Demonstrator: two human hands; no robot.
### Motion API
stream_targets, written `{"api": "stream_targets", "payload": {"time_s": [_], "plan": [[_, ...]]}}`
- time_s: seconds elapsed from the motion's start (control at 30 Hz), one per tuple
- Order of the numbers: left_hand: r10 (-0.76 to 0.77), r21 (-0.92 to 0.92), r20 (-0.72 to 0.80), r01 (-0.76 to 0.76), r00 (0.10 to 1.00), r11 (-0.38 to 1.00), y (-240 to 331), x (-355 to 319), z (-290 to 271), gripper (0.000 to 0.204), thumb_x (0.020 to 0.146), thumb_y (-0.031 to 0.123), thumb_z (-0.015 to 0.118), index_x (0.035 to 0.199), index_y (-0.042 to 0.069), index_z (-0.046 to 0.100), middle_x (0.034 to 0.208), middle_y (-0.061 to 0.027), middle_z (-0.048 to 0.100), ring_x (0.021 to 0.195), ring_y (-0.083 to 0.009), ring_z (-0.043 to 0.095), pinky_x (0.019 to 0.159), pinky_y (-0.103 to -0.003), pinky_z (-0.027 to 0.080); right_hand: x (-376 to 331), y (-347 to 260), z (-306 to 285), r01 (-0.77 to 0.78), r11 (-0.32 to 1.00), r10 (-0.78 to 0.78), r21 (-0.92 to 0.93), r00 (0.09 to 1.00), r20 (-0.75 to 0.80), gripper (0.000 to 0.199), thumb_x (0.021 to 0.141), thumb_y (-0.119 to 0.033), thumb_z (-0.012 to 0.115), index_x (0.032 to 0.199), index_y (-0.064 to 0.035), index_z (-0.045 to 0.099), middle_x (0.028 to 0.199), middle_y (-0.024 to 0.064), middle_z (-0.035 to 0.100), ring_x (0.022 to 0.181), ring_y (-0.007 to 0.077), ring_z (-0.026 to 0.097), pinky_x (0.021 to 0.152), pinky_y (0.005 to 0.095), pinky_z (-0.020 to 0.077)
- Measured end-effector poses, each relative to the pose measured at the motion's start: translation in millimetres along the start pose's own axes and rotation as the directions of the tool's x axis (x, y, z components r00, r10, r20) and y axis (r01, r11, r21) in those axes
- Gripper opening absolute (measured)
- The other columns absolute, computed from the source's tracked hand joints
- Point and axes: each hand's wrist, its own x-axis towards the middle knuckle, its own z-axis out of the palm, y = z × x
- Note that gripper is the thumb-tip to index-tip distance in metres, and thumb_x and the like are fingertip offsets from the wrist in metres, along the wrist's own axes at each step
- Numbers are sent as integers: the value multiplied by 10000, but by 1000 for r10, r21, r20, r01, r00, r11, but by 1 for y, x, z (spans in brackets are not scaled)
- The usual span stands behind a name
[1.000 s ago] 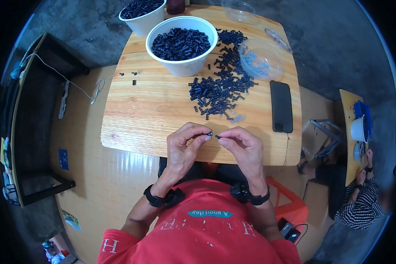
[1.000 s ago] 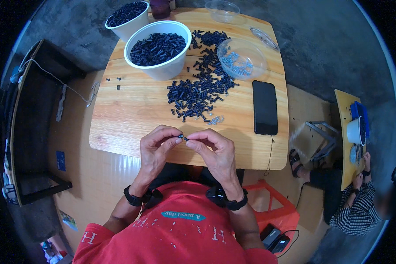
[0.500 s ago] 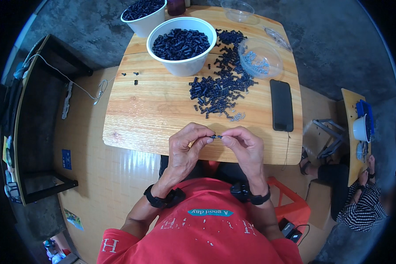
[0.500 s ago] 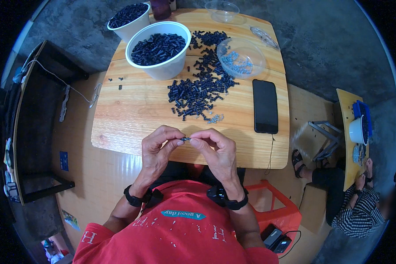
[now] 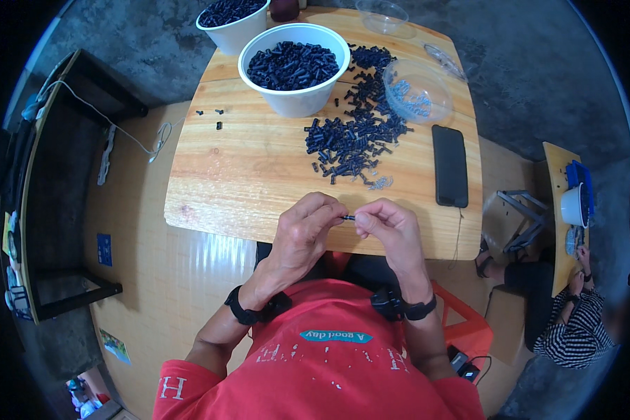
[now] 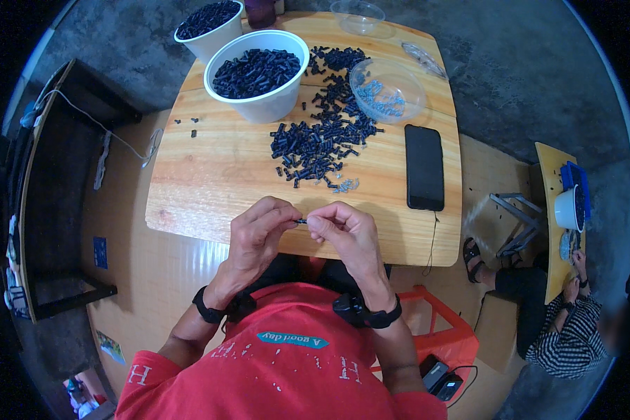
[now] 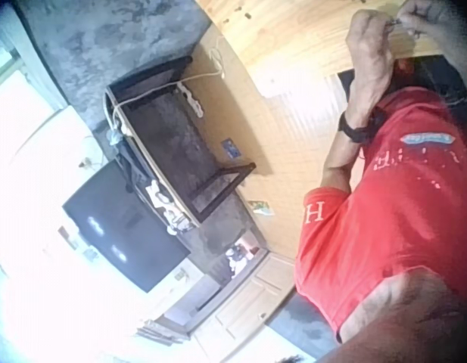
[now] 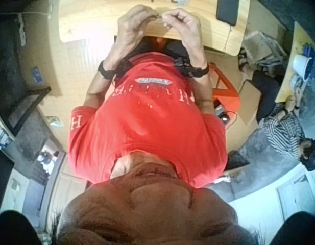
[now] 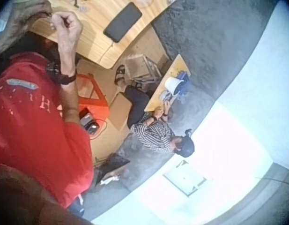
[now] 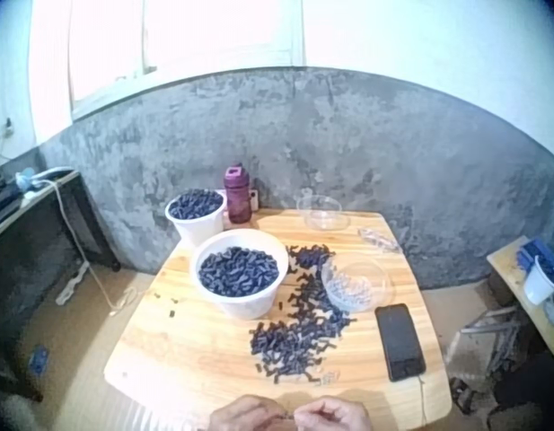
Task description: The recorder is assembling small black plastic components by hand on a wooden table.
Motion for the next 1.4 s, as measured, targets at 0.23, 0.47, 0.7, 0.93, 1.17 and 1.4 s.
{"api": "stream_targets", "payload": {"time_s": [0.23, 0.47, 0.7, 0.93, 1.17, 1.4], "plan": [[-39, -46, 16, 40, 999, 998, -5, -2, 3, 239, 716, -146, 657, 904, 1, 652, 847, -111, 654, 767, -242, 661, 639, -306, 521, -2, 19, 1, -107, 947, 111, 302, 994, 2, 155, 887, -136, 681, 944, 4, 652, 788, 42, 645, 710, 100, 598, 665, 233, 490], [-29, -17, 40, 30, 999, 999, -7, -3, 6, 224, 725, -142, 650, 904, -8, 655, 840, -114, 655, 770, -246, 664, 644, -308, 518, -3, 25, 0, -154, 931, 150, 331, 988, 38, 141, 902, -140, 663, 950, -12, 628, 814, 47, 644, 725, 107, 601, 676, 242, 497], [-180, -133, 43, 184, 983, 974, -6, -5, 10, 194, 756, -129, 637, 908, -10, 654, 848, -106, 653, 784, -220, 651, 677, -305, 504, -1, 22, 2, -215, 878, 193, 428, 977, 95, 140, 926, -186, 636, 898, -56, 594, 794, 35, 629, 674, 94, 577, 620, 232, 470], [-200, -134, 9, 199, 980, 971, -4, -11, 16, 183, 759, -117, 648, 908, -11, 645, 841, -101, 638, 779, -217, 645, 677, -295, 499, -5, 21, 9, -193, 935, 203, 297, 979, -1, 175, 935, -221, 622, 834, -96, 553, 729, -1, 571, 621, 73, 518, 567, 210, 435], [-33, 25, -21, 34, 999, 999, -4, -8, 17, 200, 741, -125, 640, 910, -18, 639, 846, -123, 629, 750, -266, 653, 636, -331, 516, -6, 24, 13, -187, 913, 209, 363, 978, -19, 171, 948, -212, 595, 831, -98, 547, 721, -10, 546, 636, 76, 506, 557, 215, 422], [-78, -45, -35, 76, 996, 996, -7, -7, 14, 212, 725, -133, 652, 898, -10, 639, 843, -109, 639, 736, -239, 656, 622, -302, 510, -5, 23, 12, -244, 882, 238, 403, 969, 66, 190, 959, -260, 584, 862, -97, 560, 773, 0, 573, 696, 91, 537, 617, 237, 443]]}}
